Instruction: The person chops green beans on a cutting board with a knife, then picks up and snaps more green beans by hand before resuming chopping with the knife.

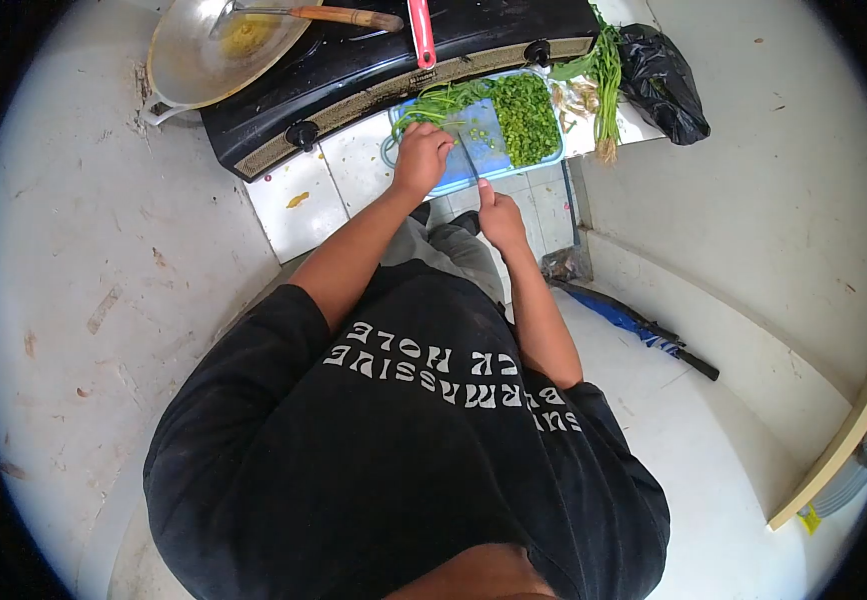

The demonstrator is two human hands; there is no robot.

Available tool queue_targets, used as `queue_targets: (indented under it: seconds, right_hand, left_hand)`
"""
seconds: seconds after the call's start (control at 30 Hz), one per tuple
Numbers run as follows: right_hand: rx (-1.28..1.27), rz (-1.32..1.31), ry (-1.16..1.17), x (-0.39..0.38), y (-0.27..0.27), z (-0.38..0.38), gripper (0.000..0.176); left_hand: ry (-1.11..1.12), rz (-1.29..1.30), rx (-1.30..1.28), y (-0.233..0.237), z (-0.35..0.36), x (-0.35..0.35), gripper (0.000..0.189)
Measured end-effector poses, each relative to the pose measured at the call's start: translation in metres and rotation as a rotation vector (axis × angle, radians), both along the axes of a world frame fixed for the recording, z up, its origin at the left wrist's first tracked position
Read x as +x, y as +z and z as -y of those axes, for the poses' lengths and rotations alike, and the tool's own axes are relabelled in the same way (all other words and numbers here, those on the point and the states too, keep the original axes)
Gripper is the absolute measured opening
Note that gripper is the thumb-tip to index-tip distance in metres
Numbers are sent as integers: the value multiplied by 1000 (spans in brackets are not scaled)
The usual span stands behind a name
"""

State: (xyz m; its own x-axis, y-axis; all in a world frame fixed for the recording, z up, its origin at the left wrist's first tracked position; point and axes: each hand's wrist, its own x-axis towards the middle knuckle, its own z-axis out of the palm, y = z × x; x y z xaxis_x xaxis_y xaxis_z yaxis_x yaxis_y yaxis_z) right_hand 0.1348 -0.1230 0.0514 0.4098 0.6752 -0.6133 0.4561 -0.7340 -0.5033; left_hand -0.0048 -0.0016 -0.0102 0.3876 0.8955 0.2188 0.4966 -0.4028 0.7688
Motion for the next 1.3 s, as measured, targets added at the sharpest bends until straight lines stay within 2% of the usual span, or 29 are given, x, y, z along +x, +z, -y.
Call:
queue_targets:
  seconds: [0.7, 0.9, 1.03, 1.1, 1.23, 1.3]
  right_hand:
    - [22, 63, 62, -6, -13, -19, 76]
    - [-64, 34, 72, 2, -9, 8, 77]
    - [-100, 30, 77, 10, -2, 11, 78]
    - [-17, 86, 162, 9, -7, -1, 78]
    - [31, 125, 70, 15, -2, -22, 78]
    - [-2, 28, 58, 15, 5, -19, 78]
  left_hand:
    - [-8, -4, 31, -3, -3, 1, 6]
    - [39, -2, -46, -3, -1, 0, 6]
    - [-24, 2, -1, -1, -3, -4, 5]
    - [-51, 6, 25, 1, -5, -7, 5]
    - [-64, -10, 14, 1, -5, -6, 5]
    - [-64, -11, 13, 0, -7, -6, 5]
